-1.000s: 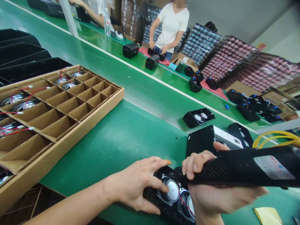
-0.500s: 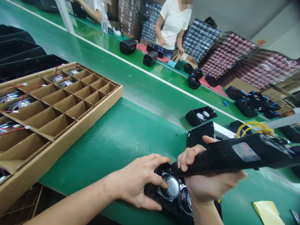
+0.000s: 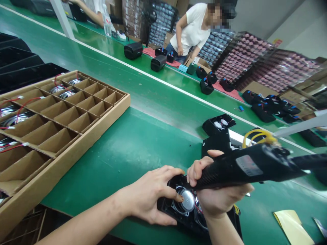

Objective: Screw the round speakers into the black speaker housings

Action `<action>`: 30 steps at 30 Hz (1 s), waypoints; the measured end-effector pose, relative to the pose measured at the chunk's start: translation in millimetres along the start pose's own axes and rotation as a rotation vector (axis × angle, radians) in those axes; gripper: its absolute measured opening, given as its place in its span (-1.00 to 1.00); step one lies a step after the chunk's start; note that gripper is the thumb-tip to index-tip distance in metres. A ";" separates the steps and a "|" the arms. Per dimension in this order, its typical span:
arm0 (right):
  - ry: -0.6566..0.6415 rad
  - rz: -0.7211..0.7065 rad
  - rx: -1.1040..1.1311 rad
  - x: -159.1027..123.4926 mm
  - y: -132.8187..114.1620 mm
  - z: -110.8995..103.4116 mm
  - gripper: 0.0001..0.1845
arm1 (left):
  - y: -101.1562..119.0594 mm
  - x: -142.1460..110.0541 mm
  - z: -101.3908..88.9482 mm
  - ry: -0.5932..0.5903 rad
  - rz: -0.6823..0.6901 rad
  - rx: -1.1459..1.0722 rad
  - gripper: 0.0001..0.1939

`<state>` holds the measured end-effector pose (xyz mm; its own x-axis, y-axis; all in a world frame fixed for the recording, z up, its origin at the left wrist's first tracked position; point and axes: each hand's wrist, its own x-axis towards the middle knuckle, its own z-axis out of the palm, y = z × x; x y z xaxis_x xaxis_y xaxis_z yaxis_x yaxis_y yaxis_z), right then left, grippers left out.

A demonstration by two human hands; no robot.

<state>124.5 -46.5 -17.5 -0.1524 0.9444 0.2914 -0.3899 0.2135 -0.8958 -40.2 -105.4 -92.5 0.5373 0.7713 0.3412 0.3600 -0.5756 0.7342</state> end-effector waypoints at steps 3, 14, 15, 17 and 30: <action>-0.052 0.029 -0.003 -4.2 5.2 -1.0 -0.30 | 0.3 -0.7 0.4 0.014 0.010 0.000 -0.48; -0.003 0.022 0.028 -3.5 4.3 0.6 -0.28 | 4.7 -3.9 -0.6 0.009 -0.005 -0.005 -0.49; 0.002 0.019 0.027 -2.9 3.6 0.1 -0.28 | 4.6 -4.4 -0.5 0.006 -0.004 -0.002 -0.48; 0.013 0.020 0.030 -2.7 1.1 -2.2 -0.25 | 4.3 -5.6 -0.3 0.004 -0.005 0.004 -0.46; 0.013 -0.109 0.061 1.9 -22.3 -18.6 -0.09 | 14.2 -12.5 -9.1 -0.057 -0.082 0.024 -0.31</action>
<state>149.8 -44.7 -3.2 -0.0941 0.9196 0.3814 -0.4583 0.3001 -0.8366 -48.7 -120.7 -81.1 0.5474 0.7998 0.2464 0.4220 -0.5181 0.7440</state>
